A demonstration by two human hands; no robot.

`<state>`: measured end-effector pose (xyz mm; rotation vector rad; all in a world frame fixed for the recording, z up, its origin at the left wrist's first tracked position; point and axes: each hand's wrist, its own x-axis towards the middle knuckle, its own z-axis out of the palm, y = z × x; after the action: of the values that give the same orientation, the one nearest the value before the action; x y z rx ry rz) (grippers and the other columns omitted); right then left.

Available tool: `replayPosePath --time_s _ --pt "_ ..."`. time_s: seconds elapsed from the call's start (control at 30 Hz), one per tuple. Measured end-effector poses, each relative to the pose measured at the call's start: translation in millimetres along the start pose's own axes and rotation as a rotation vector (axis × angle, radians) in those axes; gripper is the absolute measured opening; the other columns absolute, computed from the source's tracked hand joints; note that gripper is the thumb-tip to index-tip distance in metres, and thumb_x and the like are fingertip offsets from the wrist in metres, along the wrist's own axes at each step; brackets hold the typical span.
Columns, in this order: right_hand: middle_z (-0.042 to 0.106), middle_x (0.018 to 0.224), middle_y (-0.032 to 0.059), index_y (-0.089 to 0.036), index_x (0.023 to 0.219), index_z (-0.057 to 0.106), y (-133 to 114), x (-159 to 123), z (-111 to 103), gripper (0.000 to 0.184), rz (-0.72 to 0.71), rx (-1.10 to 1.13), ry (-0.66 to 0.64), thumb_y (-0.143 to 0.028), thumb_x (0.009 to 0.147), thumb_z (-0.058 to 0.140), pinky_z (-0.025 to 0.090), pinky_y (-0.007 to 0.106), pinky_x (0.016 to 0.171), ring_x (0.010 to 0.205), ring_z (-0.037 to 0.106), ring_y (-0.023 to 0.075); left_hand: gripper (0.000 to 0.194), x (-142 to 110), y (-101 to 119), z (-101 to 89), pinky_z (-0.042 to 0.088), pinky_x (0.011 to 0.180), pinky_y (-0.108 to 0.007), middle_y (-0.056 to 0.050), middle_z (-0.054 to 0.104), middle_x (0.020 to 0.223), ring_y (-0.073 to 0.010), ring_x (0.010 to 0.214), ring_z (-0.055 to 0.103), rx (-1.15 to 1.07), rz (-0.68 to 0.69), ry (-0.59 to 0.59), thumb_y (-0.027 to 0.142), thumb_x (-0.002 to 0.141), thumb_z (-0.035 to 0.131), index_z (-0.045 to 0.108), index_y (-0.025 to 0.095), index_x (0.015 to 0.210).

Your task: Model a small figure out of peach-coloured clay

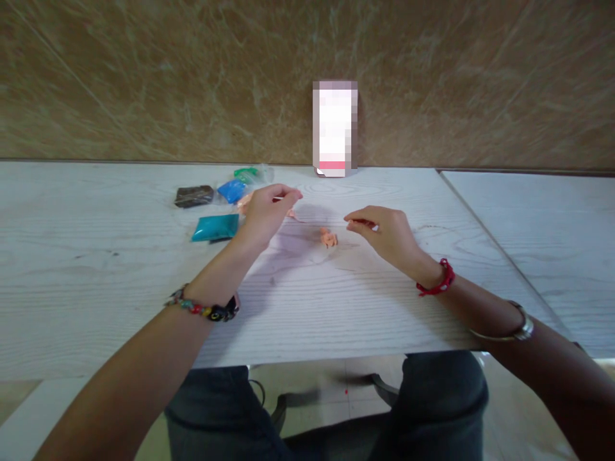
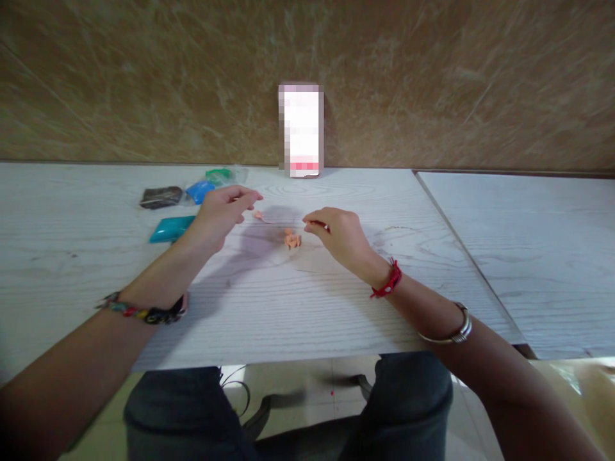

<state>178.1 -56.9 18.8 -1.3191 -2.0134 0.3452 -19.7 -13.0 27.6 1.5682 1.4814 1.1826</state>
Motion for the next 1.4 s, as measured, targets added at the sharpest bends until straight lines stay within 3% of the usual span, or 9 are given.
replayPosePath --time_s 0.3,0.43,0.53,0.6,0.77,1.0,1.17,1.27,1.4 --pt "0.066 0.070 0.0033 -0.012 0.084 0.064 1 2 5 0.023 0.133 0.080 -0.114 -0.012 0.083 0.040 0.041 0.023 0.056 0.055 0.055 0.0087 0.011 6 -9 0.4 0.030 0.046 -0.017 0.002 0.058 0.060 -0.0067 0.055 0.051 0.002 -0.098 -0.046 0.021 0.070 0.054 0.063 0.015 0.069" --pt "0.065 0.068 0.0010 -0.015 0.075 0.060 1 1 3 0.003 0.115 0.080 -0.121 -0.016 0.075 0.058 0.040 0.022 0.057 0.060 0.056 0.0095 0.011 6 -9 0.1 0.031 0.046 -0.017 0.002 0.058 0.057 -0.0064 0.053 0.049 0.014 -0.102 -0.040 0.021 0.071 0.054 0.063 0.015 0.068" --pt "0.064 0.066 0.0002 -0.015 0.070 0.059 2 1 2 0.009 0.090 0.069 -0.108 -0.018 0.068 0.067 0.039 0.021 0.057 0.061 0.056 0.0100 0.012 6 -9 0.0 0.031 0.046 -0.016 0.001 0.059 0.057 -0.0070 0.055 0.050 0.022 -0.094 -0.045 0.021 0.071 0.053 0.064 0.016 0.069" --pt "0.064 0.067 0.0005 -0.015 0.071 0.060 1 1 2 0.003 0.082 0.067 -0.112 -0.016 0.073 0.061 0.039 0.022 0.059 0.062 0.056 0.0098 0.013 5 -9 0.3 0.031 0.046 -0.016 0.001 0.059 0.057 -0.0068 0.054 0.050 0.040 -0.088 -0.042 0.022 0.071 0.053 0.064 0.016 0.069" --pt "0.065 0.069 0.0024 -0.014 0.076 0.061 0 2 2 0.022 0.119 0.051 -0.095 -0.011 0.082 0.040 0.039 0.022 0.058 0.059 0.056 0.0094 0.014 6 -12 0.7 0.031 0.046 -0.016 0.001 0.058 0.057 -0.0058 0.050 0.045 0.079 -0.058 -0.056 0.023 0.071 0.053 0.065 0.016 0.070" --pt "0.063 0.069 0.0014 -0.015 0.071 0.059 1 1 3 0.003 0.045 0.035 -0.097 -0.018 0.073 0.059 0.040 0.024 0.058 0.061 0.054 0.0105 0.013 10 -20 1.0 0.031 0.046 -0.019 0.001 0.059 0.057 -0.0073 0.049 0.043 0.079 0.003 -0.097 0.025 0.070 0.053 0.064 0.018 0.069" --pt "0.067 0.078 0.0034 -0.016 0.083 0.065 3 1 3 0.011 -0.005 0.069 -0.075 -0.017 0.076 0.056 0.042 0.024 0.062 0.067 0.058 0.0116 0.011 10 -20 1.9 0.031 0.048 -0.020 0.001 0.059 0.057 -0.0080 0.051 0.044 0.068 -0.005 -0.106 0.024 0.069 0.054 0.064 0.018 0.068" --pt "0.068 0.078 0.0035 -0.016 0.078 0.067 2 1 1 0.015 -0.006 0.051 -0.117 -0.015 0.079 0.052 0.041 0.024 0.062 0.068 0.059 0.0117 0.011 8 -18 2.7 0.032 0.049 -0.020 0.001 0.057 0.056 -0.0077 0.051 0.044 0.058 -0.010 -0.110 0.022 0.069 0.054 0.063 0.018 0.066" --pt "0.066 0.068 0.0018 -0.015 0.069 0.066 3 0 1 0.004 0.030 0.038 -0.108 -0.018 0.071 0.066 0.039 0.024 0.058 0.061 0.055 0.0108 0.009 6 -15 4.2 0.033 0.049 -0.020 0.003 0.054 0.054 -0.0070 0.050 0.043 0.023 -0.022 -0.143 0.020 0.069 0.054 0.062 0.017 0.065"
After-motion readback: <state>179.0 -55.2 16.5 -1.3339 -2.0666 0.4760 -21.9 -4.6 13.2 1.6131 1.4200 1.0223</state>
